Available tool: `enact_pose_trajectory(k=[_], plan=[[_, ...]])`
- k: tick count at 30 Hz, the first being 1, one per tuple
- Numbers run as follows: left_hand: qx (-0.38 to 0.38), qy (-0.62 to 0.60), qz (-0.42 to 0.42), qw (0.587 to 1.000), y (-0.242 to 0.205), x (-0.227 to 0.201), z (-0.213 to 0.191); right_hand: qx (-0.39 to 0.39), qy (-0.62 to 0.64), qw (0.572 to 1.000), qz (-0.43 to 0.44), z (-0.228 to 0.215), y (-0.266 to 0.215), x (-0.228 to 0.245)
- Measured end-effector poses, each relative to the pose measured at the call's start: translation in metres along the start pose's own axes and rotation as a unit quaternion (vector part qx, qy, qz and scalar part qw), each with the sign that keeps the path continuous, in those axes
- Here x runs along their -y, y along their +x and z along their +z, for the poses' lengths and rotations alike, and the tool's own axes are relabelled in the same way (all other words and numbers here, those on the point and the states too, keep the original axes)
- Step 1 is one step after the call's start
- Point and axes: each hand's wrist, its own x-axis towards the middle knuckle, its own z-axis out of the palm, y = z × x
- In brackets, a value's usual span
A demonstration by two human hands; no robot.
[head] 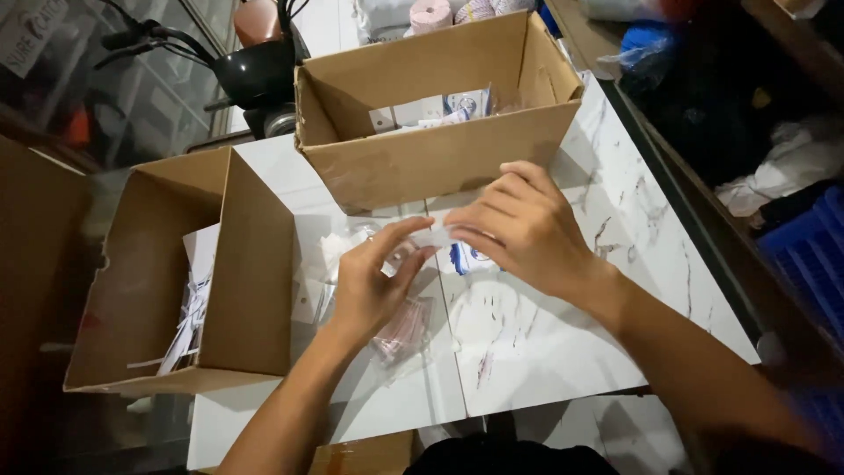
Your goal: The person organizes packets of fishing gear by removing white cards from larger packets and placing the items into small plastic bags.
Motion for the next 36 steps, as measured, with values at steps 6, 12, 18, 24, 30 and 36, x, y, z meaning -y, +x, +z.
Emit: enact_pose_trajectory(k=[6, 12, 18, 24, 30, 36], plan=[[-0.045, -0.008, -0.011, 0.999, 0.005, -0.009, -0.006, 0.004, 0.124, 0.981, 0.152, -0.022, 0.001, -0.026], [0.025, 0.050, -0.024, 0.998, 0.002, -0.005, -0.009, -0.046, 0.089, 0.990, 0.103, -0.060, 0.076, -0.061], [-0.014, 0.077, 0.016, 0.997, 0.004, -0.004, -0.012, 0.156, 0.250, 0.862, 0.412, 0.013, 0.128, -0.128], [-0.161, -0.034, -0.004, 0.986, 0.011, 0.000, -0.028, 0.176, 0.066, 0.942, 0.279, 0.055, 0.116, -0.135], [-0.220, -0.084, 0.024, 0.972, 0.010, 0.001, -0.031, 0.246, 0.010, 0.947, 0.208, 0.040, 0.098, -0.020], [-0.216, -0.103, 0.043, 0.970, 0.008, 0.007, -0.028, 0.178, -0.057, 0.979, 0.078, 0.032, 0.050, 0.020]])
